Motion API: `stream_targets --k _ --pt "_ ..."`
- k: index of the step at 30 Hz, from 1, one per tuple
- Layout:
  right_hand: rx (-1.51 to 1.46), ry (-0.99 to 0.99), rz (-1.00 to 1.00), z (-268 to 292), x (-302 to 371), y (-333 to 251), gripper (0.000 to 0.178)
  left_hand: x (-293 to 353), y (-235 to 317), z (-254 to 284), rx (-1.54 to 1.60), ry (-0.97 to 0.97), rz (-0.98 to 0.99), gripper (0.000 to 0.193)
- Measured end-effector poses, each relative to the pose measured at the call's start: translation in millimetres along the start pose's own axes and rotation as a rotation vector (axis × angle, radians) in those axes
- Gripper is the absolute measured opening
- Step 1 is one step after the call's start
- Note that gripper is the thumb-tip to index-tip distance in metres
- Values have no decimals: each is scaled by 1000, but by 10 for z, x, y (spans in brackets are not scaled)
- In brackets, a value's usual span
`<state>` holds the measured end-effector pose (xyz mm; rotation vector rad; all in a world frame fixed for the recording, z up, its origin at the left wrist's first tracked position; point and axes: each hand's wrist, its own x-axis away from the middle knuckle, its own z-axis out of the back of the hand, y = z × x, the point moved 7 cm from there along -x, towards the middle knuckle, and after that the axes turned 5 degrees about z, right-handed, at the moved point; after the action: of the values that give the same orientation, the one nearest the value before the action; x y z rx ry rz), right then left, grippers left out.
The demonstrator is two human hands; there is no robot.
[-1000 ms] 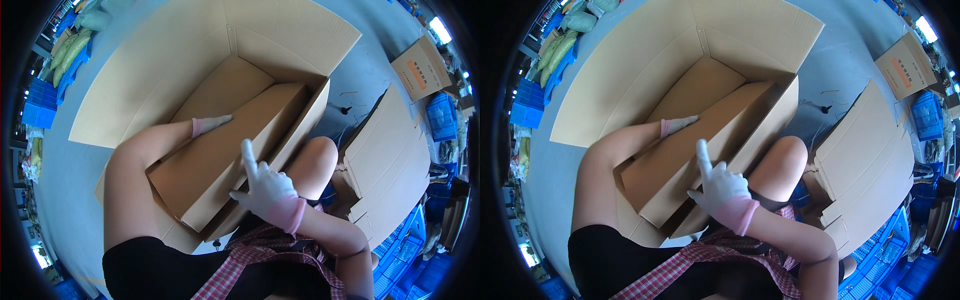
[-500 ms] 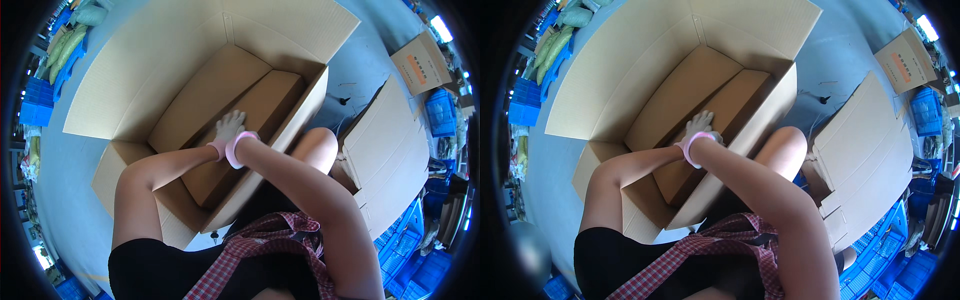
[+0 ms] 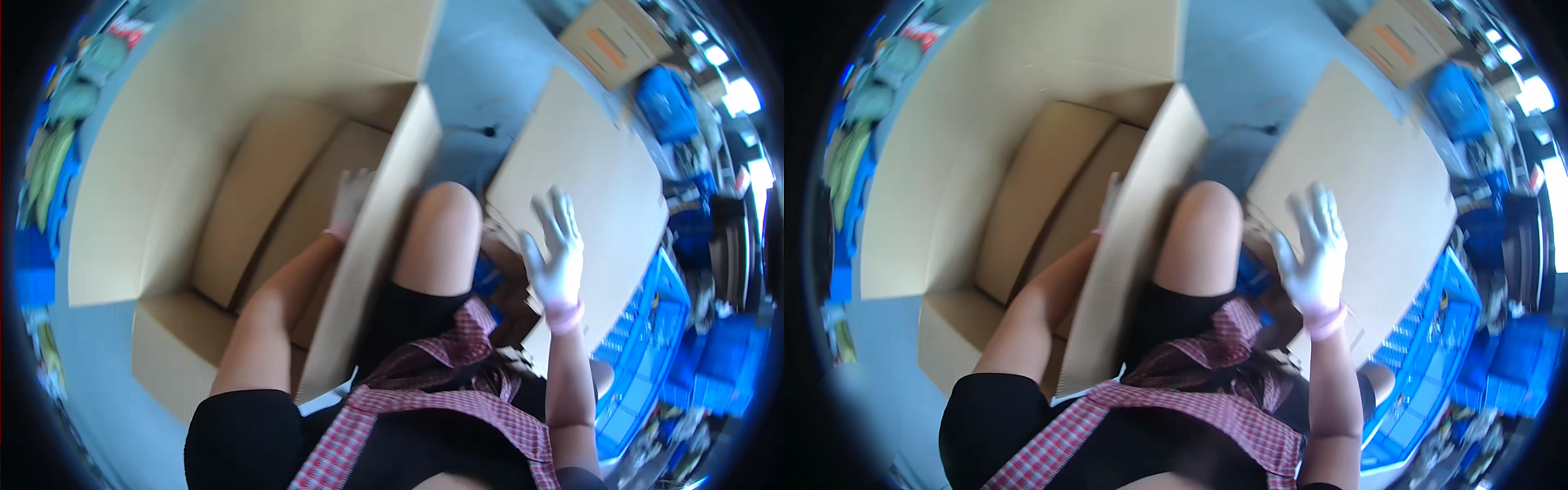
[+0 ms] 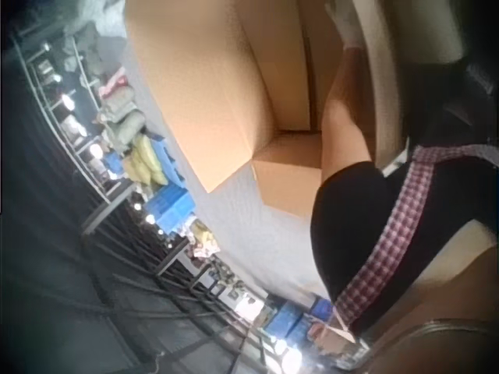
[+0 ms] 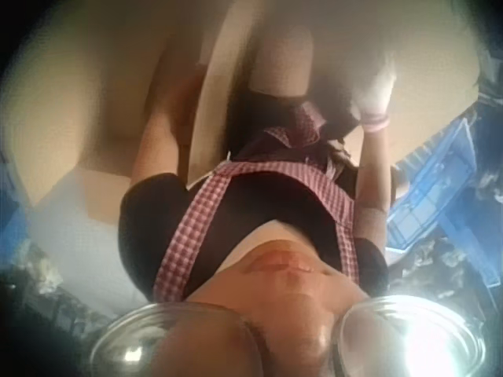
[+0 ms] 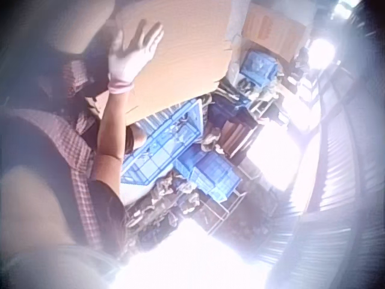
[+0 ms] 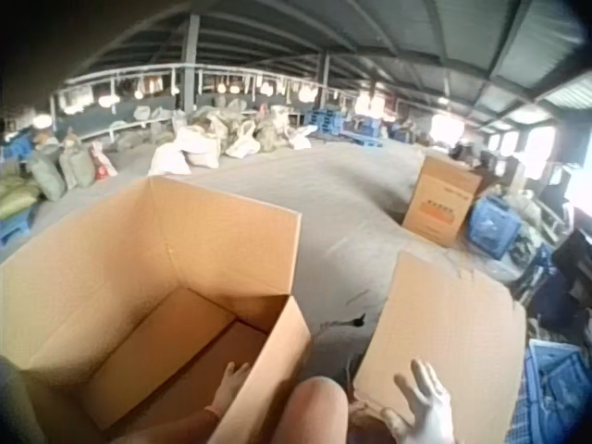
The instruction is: The person assembles metal dispenser guns by hand from a metal tube, a trigger mechanism, and a black seal, then packs the assembled guns into cardboard boxes with dividers.
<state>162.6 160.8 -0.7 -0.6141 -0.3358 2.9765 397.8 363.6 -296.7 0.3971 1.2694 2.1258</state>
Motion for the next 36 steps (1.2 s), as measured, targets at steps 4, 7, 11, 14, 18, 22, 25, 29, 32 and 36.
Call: stream_targets --k 4,7,11,14,18,22,25,29,32,36 --pt "265 -305 -388 -532 507 633 99 108 -37 106 918 -64 439 35" --pt "199 -316 -291 -517 669 245 93 -141 29 1071 244 227 50 37" --pt "284 -162 -123 -119 929 330 46 -81 2177 1212 400 593 -256 32" --pt "294 137 -32 598 441 -70 12 261 2868 553 555 158 -246 30" --pt "335 -63 40 653 441 -490 12 745 3295 -908 1468 -578 498 32" --pt "-329 119 134 1670 1095 -915 22 793 3000 -772 978 -89 327 40" --pt "-183 217 137 2492 1505 -1071 21 822 3087 -763 1331 -20 276 41" --pt "-44 411 30 2712 1833 -900 20 874 2973 -957 1337 -170 346 37" --pt "137 539 -91 2909 2097 -807 21 869 3011 -1099 1062 -165 295 32" --pt "-207 631 -595 2610 2512 -44 40 783 3203 -808 1396 -155 446 27"
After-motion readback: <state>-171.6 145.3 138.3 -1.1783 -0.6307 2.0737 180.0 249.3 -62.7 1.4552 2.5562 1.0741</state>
